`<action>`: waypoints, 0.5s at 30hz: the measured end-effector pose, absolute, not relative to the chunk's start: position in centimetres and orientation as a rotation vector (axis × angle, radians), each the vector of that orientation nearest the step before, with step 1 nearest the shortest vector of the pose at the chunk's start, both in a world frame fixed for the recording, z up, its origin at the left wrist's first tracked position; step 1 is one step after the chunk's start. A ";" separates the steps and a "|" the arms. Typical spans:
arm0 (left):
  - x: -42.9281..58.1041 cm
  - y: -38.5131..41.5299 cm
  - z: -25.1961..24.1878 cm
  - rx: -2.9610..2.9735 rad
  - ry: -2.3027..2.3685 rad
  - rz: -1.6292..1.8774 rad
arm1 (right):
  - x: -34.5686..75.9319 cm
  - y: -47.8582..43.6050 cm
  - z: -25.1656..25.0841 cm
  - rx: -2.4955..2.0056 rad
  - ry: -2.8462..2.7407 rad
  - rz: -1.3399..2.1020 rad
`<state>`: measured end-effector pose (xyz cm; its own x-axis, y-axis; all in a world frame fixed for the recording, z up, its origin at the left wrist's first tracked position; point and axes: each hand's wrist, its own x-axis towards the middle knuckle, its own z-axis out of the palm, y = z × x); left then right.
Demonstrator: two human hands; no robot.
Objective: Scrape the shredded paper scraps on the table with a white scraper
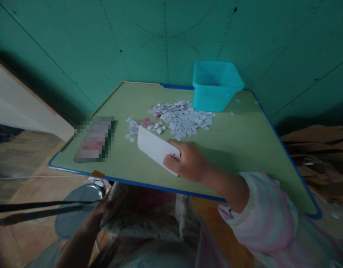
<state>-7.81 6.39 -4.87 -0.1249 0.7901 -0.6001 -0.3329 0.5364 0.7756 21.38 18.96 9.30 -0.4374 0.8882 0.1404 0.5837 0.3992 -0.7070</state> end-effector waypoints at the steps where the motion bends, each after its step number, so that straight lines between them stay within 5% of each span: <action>1: -7.8 6.4 -4.8 0.429 1.376 1.010 | 21.5 19.1 9.5 -1.275 -2.145 0.759; 15: -6.6 6.2 -4.0 0.373 1.321 1.132 | 22.4 20.3 10.5 -1.532 -1.960 0.366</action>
